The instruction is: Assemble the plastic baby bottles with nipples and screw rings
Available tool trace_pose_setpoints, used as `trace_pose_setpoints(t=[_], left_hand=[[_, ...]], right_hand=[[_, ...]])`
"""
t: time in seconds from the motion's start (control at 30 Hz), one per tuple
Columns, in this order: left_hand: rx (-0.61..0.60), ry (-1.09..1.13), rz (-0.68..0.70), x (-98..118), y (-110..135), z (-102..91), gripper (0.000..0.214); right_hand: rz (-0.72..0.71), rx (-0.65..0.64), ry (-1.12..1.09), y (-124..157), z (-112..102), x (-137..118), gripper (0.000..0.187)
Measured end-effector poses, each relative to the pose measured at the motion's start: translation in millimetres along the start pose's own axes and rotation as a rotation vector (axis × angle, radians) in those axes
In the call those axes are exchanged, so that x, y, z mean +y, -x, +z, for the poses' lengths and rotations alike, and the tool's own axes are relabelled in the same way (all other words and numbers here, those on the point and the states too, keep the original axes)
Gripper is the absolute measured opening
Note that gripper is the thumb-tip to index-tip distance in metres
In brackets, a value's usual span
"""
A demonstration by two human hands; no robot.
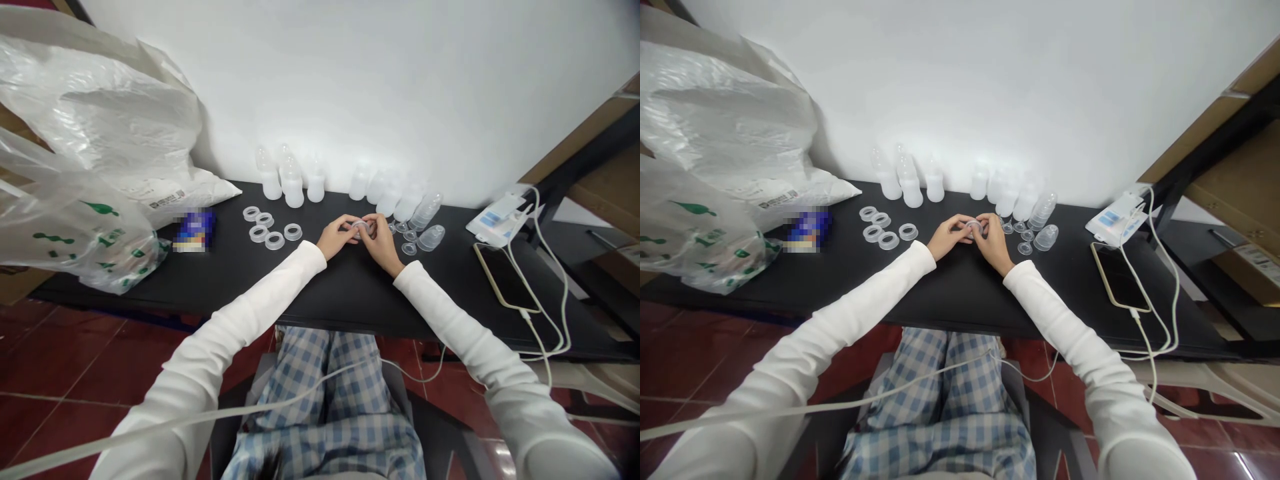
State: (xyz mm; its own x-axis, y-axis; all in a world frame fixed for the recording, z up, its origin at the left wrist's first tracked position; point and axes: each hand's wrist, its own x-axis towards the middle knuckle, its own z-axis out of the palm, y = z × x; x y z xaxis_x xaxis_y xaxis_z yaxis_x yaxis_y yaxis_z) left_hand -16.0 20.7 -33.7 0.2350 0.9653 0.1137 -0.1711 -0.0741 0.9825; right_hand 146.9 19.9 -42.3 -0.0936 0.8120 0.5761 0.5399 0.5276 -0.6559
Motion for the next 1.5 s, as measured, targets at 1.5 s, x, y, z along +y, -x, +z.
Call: trace_pose_setpoints(t=[1.5], left_hand=[[0.081, -0.267, 0.148, 3.6, 1.8, 0.6, 0.024]], right_hand=[[0.145, -0.124, -0.134, -1.6, -5.2, -6.1, 0.028]])
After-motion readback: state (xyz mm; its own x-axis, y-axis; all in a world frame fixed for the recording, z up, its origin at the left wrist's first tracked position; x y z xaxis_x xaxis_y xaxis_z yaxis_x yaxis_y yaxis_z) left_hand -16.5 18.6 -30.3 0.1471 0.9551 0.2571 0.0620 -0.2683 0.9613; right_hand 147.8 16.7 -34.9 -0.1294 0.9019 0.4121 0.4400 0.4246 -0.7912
